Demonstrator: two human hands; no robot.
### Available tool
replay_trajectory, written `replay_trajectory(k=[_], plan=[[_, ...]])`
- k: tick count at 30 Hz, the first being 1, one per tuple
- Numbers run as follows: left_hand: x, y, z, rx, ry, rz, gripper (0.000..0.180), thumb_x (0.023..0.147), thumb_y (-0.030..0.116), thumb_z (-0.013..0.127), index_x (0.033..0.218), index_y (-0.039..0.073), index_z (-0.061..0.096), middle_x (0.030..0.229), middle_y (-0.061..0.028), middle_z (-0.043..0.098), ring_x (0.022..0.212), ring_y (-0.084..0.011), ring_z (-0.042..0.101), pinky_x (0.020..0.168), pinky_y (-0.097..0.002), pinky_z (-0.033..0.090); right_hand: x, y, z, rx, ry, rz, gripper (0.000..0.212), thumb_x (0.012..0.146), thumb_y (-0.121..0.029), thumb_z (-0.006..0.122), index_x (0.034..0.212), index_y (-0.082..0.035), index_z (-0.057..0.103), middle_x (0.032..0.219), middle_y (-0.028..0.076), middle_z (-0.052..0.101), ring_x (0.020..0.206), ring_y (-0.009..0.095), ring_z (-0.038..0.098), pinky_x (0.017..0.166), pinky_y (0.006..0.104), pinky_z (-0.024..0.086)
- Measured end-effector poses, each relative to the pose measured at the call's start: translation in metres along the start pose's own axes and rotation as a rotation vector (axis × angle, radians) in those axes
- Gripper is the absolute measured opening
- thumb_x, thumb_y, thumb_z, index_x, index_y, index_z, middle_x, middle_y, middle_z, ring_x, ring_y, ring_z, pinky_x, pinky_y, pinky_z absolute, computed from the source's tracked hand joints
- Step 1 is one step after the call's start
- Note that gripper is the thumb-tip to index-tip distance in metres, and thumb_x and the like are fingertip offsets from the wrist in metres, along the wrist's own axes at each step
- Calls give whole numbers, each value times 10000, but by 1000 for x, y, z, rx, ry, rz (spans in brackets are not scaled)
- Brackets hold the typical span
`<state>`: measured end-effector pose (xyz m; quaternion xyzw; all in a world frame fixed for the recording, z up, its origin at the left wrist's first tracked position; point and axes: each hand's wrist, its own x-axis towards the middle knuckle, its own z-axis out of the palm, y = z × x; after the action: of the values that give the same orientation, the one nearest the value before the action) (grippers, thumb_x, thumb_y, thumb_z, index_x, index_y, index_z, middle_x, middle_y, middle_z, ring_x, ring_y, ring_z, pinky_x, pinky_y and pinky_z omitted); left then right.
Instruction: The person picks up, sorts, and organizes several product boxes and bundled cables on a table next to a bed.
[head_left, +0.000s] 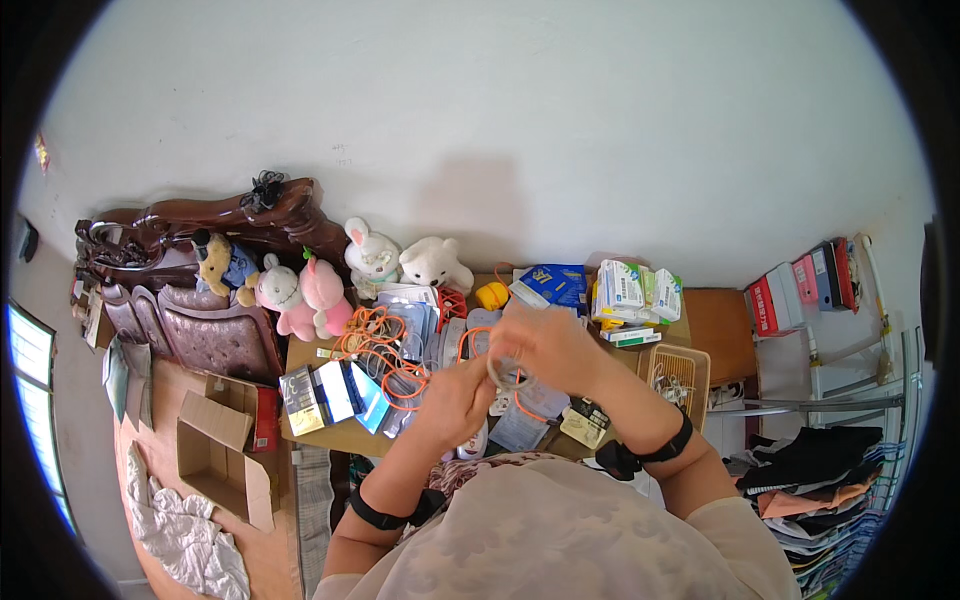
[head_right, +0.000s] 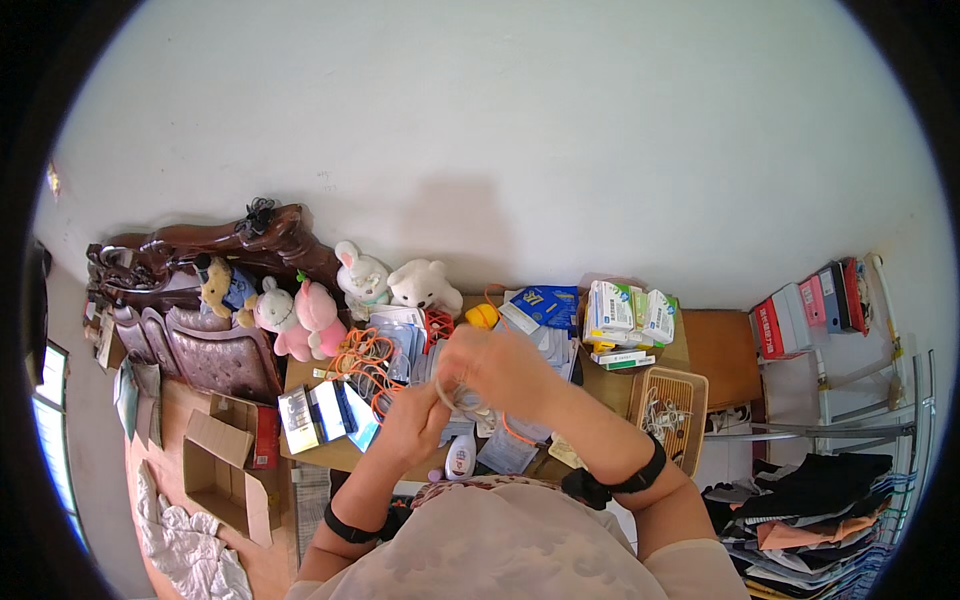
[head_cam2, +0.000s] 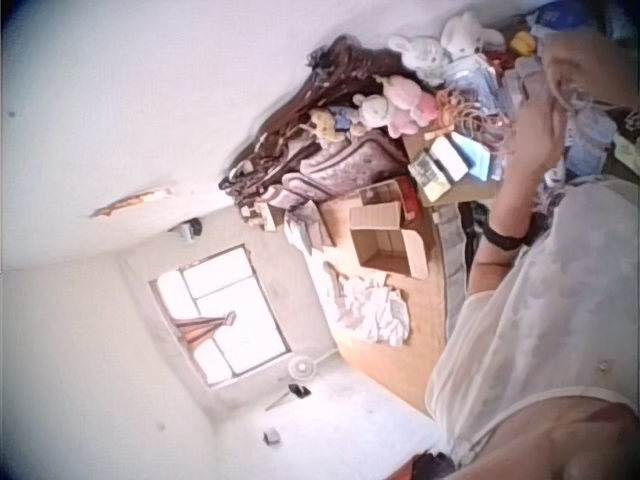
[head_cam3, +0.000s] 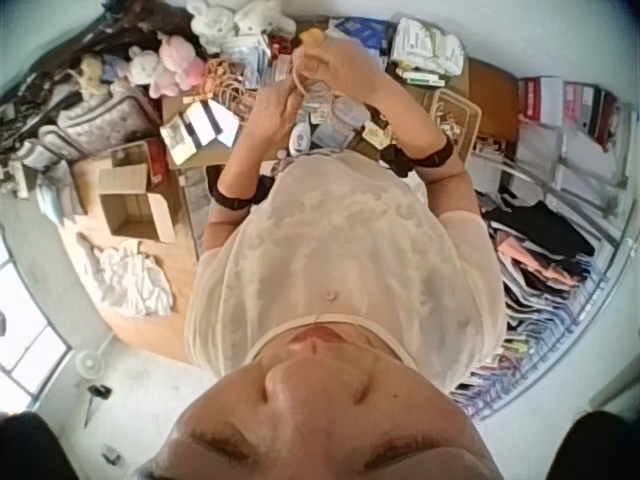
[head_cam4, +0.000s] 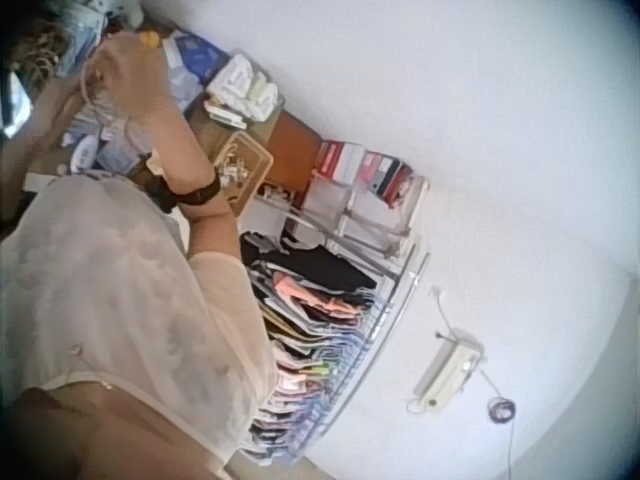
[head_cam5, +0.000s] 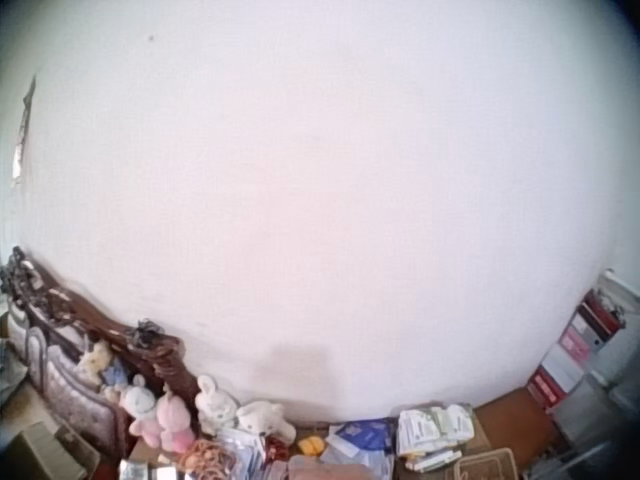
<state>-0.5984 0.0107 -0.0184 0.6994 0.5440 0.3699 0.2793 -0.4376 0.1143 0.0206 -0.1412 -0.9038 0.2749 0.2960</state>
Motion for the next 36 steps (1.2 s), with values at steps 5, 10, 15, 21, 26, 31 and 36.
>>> replay_trajectory(k=[5,10,15,21,26,31,36], plan=[[5,14,8,-413,65,-95,194,949,177,368,888,17,459,686,-45,471,598,-108,414,549,-278,377,-34,45,43,405,2,364,128,874,-153,525,929,-52,582,810,119,597,779,257,601,649,342,461],[4,3,17,-285,322,-263,134,958,121,401,1011,0,420,790,-105,527,668,-175,508,616,-303,423,-31,5,52,-114,-274,384,106,834,-115,534,907,-38,543,817,160,606,709,299,618,530,388,471],[12,-6,14,127,335,-233,275,865,41,515,1132,14,455,901,-194,568,777,-363,559,695,-409,454,-34,-7,36,-330,-206,166,132,837,-179,580,836,-48,563,764,106,611,673,265,620,479,380,464],[15,0,18,160,279,-102,286,803,-8,563,1077,48,507,958,-163,590,870,-369,545,732,-446,438,-25,0,22,-54,191,58,122,792,-132,642,864,-49,589,783,70,603,617,193,603,506,296,470],[18,7,23,143,273,4,254,771,-31,590,1011,36,541,951,-142,600,878,-346,556,733,-412,453,-19,-1,22,711,458,593,232,772,-93,711,947,-26,574,761,29,631,637,68,570,558,233,445],[18,-5,31,-78,521,-132,258,698,-80,617,919,16,524,964,-128,620,858,-305,576,701,-373,468,-22,-5,40,761,581,649,272,756,-52,716,992,-20,583,798,36,647,629,64,547,573,213,438],[23,-2,27,20,538,-89,244,683,-107,587,881,12,508,962,-115,630,852,-301,575,693,-377,471,-33,-1,50,727,433,670,179,777,-104,715,905,0,646,758,31,644,583,58,504,544,207,409]])
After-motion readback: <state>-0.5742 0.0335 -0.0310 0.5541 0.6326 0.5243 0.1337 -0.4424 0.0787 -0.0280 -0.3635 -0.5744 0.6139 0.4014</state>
